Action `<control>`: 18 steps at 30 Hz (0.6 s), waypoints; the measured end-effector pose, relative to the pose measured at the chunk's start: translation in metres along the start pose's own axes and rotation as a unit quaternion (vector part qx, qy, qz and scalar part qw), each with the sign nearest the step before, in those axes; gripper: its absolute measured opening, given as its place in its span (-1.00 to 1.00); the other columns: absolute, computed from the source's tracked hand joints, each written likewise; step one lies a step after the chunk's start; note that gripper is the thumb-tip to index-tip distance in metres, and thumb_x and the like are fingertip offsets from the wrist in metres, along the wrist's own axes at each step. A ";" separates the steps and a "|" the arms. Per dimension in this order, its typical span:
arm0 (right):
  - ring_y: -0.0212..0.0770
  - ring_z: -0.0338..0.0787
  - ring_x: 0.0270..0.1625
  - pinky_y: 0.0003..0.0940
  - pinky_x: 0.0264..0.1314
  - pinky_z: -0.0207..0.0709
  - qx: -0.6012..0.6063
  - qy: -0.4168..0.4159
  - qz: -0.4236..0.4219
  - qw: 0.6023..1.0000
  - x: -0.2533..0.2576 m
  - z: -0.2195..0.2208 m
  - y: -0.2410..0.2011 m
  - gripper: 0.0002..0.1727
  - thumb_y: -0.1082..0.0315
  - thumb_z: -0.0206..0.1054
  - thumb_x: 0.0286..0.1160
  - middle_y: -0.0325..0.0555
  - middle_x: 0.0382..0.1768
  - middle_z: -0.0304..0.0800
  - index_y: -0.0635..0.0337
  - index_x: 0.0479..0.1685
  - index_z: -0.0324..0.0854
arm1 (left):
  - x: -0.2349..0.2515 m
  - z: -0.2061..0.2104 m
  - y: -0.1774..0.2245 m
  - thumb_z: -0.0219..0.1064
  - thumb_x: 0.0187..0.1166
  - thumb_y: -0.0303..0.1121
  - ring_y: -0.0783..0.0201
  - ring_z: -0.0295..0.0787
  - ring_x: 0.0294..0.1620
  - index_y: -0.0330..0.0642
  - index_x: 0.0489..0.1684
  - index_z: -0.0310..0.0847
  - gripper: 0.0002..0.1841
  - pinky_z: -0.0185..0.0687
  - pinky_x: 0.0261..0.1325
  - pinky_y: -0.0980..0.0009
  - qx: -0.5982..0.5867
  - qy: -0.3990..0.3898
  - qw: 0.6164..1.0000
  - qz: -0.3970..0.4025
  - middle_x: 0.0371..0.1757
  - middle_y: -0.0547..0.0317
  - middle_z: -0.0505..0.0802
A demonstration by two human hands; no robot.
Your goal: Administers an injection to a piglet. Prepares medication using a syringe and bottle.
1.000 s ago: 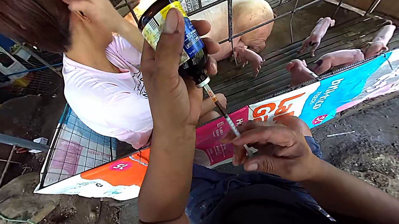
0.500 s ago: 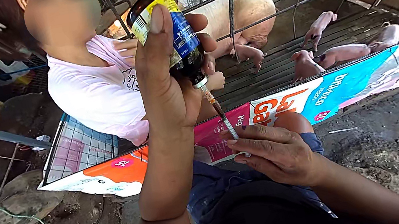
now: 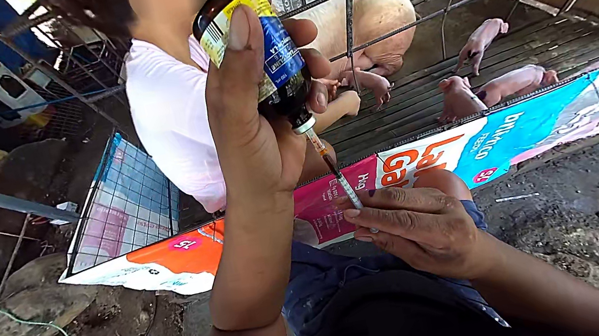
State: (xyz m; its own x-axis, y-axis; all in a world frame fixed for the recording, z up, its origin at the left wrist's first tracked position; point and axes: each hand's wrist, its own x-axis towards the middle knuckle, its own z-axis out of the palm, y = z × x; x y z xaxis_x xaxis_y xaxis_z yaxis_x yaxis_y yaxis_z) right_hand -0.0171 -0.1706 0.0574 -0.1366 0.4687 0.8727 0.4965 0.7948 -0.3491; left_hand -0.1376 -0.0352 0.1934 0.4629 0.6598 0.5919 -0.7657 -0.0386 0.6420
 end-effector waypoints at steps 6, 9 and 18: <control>-0.22 0.83 0.22 -0.43 0.31 0.73 0.007 0.001 0.002 1.000 0.000 0.001 0.001 -0.71 0.48 0.37 0.62 0.14 0.17 0.82 0.33 0.25 0.71 | 0.000 -0.002 0.001 0.00 0.85 -0.19 0.17 0.80 -0.40 -0.31 0.28 0.36 -0.66 0.77 -0.46 0.40 -0.003 -0.006 1.000 -0.001 -0.13 -0.14 0.79; -0.22 0.83 0.24 -0.43 0.33 0.72 0.009 0.002 0.002 1.000 0.000 0.001 0.001 -0.71 0.48 0.37 0.62 0.13 0.17 0.82 0.33 0.25 0.72 | 0.000 -0.003 0.001 -0.01 0.85 -0.20 0.15 0.82 -0.38 -0.29 0.26 0.35 -0.68 0.77 -0.45 0.38 -0.001 -0.007 1.000 0.002 -0.13 -0.15 0.79; -0.22 0.83 0.23 -0.44 0.32 0.73 0.012 0.005 0.000 1.000 0.001 0.001 0.003 -0.71 0.47 0.37 0.62 0.13 0.17 0.82 0.33 0.25 0.71 | 0.002 -0.003 0.000 -0.02 0.85 -0.20 0.17 0.81 -0.40 -0.31 0.21 0.39 -0.68 0.74 -0.48 0.41 0.006 -0.007 1.000 0.003 -0.15 -0.16 0.80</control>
State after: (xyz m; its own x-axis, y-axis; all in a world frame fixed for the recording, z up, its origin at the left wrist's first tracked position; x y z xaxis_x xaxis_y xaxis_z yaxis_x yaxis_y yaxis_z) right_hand -0.0169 -0.1676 0.0565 -0.1279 0.4654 0.8758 0.4762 0.8034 -0.3574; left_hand -0.1385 -0.0317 0.1929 0.4645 0.6496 0.6019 -0.7633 -0.0509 0.6440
